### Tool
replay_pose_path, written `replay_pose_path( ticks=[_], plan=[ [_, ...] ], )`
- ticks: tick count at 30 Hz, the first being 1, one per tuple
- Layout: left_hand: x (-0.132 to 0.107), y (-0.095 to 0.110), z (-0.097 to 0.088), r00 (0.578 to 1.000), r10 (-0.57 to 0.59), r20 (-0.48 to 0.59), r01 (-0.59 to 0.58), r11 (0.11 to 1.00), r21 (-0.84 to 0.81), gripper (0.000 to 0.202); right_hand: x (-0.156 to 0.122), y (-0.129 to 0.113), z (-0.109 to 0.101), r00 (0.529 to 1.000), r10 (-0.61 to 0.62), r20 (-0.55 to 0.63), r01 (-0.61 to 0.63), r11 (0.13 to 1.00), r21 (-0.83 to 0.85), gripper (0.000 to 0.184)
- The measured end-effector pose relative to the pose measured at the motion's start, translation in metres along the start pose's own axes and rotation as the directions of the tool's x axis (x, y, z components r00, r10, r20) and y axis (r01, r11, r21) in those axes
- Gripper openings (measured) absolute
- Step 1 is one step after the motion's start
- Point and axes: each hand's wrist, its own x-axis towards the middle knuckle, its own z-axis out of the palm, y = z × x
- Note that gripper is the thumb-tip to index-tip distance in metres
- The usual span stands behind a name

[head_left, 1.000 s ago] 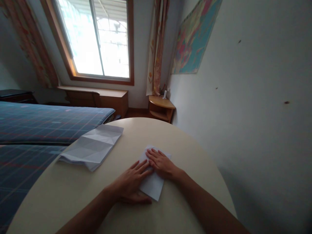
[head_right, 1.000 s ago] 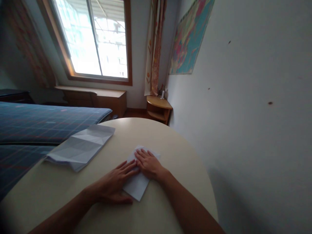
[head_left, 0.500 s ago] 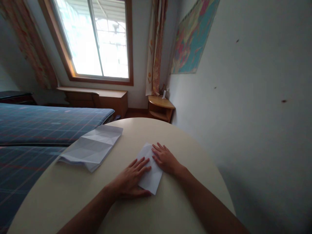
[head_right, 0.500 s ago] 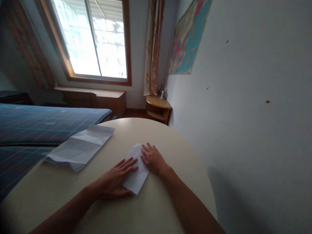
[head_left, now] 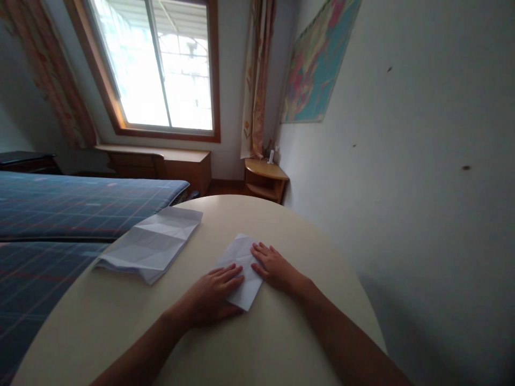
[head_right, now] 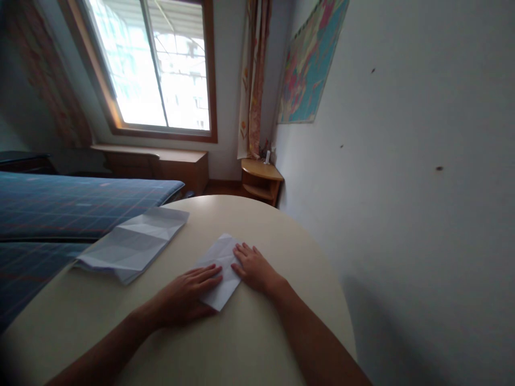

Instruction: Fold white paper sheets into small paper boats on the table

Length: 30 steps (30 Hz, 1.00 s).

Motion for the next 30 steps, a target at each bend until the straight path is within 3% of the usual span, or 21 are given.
replay_pose_path(
  ticks=[4,8,14,23,30],
  plan=[
    [-0.001,-0.013,0.003,1.0,0.007,-0.03,-0.007,1.0,-0.001,0.047,-0.006,-0.005,-0.007,0.996,-0.084,-0.012,0.085,0.99,0.115,0.045],
    [-0.003,-0.028,0.01,0.991,-0.027,-0.13,0.015,0.996,-0.088,0.039,-0.01,-0.01,-0.01,0.976,-0.216,-0.023,0.215,0.942,0.256,0.037],
    [0.002,-0.031,0.01,0.972,-0.139,-0.188,0.093,0.967,-0.235,0.034,-0.005,-0.008,0.002,0.946,-0.254,-0.203,0.305,0.91,0.281,0.014],
    [0.008,-0.036,0.02,0.884,-0.336,-0.326,0.273,0.936,-0.223,0.021,-0.003,-0.012,0.007,0.951,-0.204,-0.232,0.25,0.949,0.19,0.009],
    [0.007,-0.028,0.02,0.839,-0.426,-0.338,0.386,0.905,-0.181,0.014,-0.001,-0.014,0.011,0.962,-0.171,-0.212,0.204,0.968,0.143,0.012]
  ],
)
